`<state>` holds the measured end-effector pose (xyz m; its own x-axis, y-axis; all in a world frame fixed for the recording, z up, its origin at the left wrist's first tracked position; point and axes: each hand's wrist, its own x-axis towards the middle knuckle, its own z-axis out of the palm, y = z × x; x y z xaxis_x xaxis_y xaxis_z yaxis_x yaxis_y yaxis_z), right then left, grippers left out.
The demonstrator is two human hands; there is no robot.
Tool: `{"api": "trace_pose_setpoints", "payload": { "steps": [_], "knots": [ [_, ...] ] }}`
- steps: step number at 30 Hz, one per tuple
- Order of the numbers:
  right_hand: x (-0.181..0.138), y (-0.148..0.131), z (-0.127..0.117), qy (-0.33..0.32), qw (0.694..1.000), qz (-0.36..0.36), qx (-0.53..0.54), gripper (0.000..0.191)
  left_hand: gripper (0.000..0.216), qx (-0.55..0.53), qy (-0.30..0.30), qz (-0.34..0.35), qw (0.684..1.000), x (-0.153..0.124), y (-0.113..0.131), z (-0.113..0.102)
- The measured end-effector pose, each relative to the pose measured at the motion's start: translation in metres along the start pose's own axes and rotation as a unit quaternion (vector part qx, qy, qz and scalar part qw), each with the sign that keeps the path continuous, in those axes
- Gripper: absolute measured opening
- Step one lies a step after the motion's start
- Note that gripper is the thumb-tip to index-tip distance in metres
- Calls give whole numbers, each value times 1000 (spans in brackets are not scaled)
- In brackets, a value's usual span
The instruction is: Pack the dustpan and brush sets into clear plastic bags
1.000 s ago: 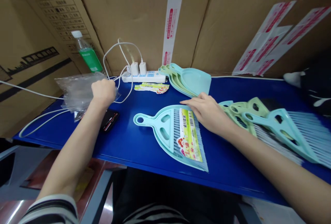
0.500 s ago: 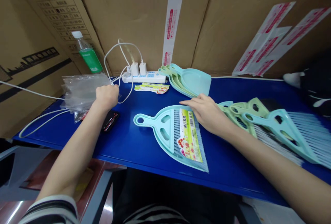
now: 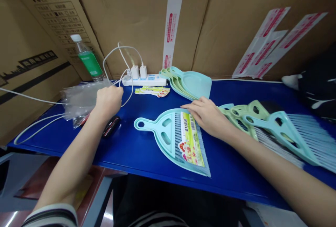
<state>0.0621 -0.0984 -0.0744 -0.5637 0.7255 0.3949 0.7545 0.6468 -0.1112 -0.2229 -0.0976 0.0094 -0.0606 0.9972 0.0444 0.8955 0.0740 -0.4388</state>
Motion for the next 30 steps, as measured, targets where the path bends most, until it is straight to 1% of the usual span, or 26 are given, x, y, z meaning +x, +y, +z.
{"api": "trace_pose_setpoints", "payload": {
  "steps": [3,6,8,10,13,15,16,18,19,20,22,24,26,30],
  "knots": [
    [-1,1,1,7,1000,-7,6,37,32,5,2,-8,1000,1,-1,-1],
    [-1,1,0,4,1000,-9,14,38,33,-5,-16,-53,998,6,-5,-2],
    [-2,1,0,1,1000,-5,16,39,35,-32,-24,-77,996,7,-9,-5],
    [-2,0,-1,-1,1000,-3,15,39,36,-61,-14,-89,994,6,-10,-7],
    [-1,-1,-1,-2,1000,-3,13,39,32,-72,31,-81,994,-1,-8,-8],
    [-1,-2,0,-2,1000,-3,13,39,29,-62,71,-50,994,-5,-4,-6],
    [0,-2,0,-1,1000,-2,13,39,30,-56,90,-20,994,-6,-1,-5],
    [1,-1,1,-2,1000,1,14,38,32,-48,117,56,990,-10,6,-2],
    [1,-1,1,-3,1000,3,14,37,34,-45,121,99,987,-11,10,-1],
    [1,-1,1,-4,1000,4,14,36,35,-43,118,140,982,-13,14,0],
    [2,-1,0,-7,1000,5,15,35,38,-47,94,218,970,-15,20,1],
    [3,-1,0,-10,1000,7,16,33,42,-63,64,277,957,-17,23,2],
    [4,-1,0,-13,1000,9,14,32,44,-86,47,307,946,-16,22,4],
    [5,0,0,-12,1000,3,4,30,44,-138,41,333,932,-12,17,8]
  ]
}}
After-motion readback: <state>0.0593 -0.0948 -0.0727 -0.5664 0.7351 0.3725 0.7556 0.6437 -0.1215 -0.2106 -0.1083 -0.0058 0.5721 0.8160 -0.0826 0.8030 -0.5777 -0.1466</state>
